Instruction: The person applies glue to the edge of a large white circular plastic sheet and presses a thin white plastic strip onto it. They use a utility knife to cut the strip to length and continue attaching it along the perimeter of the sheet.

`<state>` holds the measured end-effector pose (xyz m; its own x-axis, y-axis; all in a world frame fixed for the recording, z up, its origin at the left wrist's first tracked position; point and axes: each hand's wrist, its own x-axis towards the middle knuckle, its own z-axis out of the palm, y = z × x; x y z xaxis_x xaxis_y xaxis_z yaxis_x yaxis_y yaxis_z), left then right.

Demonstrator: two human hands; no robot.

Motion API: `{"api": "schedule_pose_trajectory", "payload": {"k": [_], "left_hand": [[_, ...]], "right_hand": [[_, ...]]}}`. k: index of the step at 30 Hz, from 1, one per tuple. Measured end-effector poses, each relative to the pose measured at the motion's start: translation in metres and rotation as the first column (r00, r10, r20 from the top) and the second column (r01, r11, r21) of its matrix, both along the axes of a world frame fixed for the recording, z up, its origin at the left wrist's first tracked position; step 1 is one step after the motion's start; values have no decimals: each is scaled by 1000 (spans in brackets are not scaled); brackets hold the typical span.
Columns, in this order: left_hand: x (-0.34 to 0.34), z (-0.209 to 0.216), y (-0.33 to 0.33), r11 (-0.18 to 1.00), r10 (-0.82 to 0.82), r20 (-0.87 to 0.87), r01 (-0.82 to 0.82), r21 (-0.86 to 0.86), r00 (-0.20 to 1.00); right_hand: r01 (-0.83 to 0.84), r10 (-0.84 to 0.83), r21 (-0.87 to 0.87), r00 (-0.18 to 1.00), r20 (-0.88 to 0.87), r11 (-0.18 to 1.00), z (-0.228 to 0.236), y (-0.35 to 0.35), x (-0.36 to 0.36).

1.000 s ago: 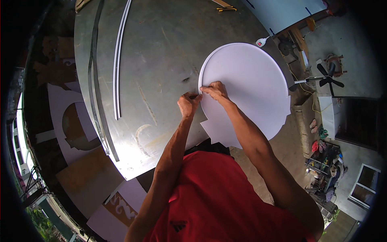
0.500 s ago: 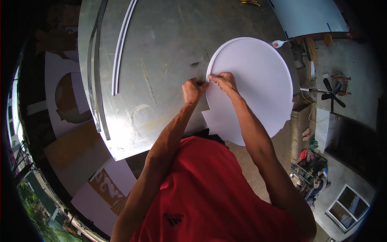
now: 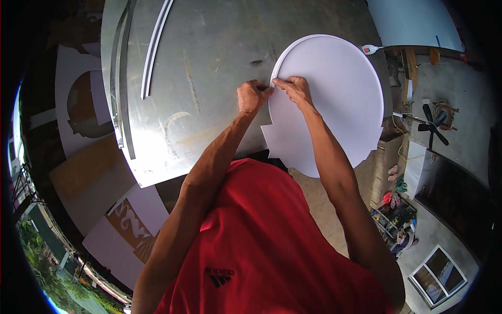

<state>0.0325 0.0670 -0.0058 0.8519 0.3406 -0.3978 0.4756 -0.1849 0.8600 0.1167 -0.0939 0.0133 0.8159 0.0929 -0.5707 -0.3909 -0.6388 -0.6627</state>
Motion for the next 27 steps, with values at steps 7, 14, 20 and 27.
{"api": "schedule_pose_trajectory", "payload": {"k": [7, 14, 20, 27], "left_hand": [[1, 1, 4, 1000, 5, 5, -5, -9, 1000], [-4, -1, -4, 1000, 3, 66, -3, -1, 998], [-5, -8, -1, 1000, 11, 94, -12, 16, 996], [-3, -7, -3, 998, -41, 109, 36, 47, 993]], "right_hand": [[-20, 20, -20, 999, 26, 1000, 0, 4, 2], [-11, 12, -31, 999, 50, 999, -13, -5, 2], [-5, 5, -5, 1000, 16, 1000, -16, -1, 3], [-30, 30, -19, 999, 43, 999, -6, -1, 4]]}}
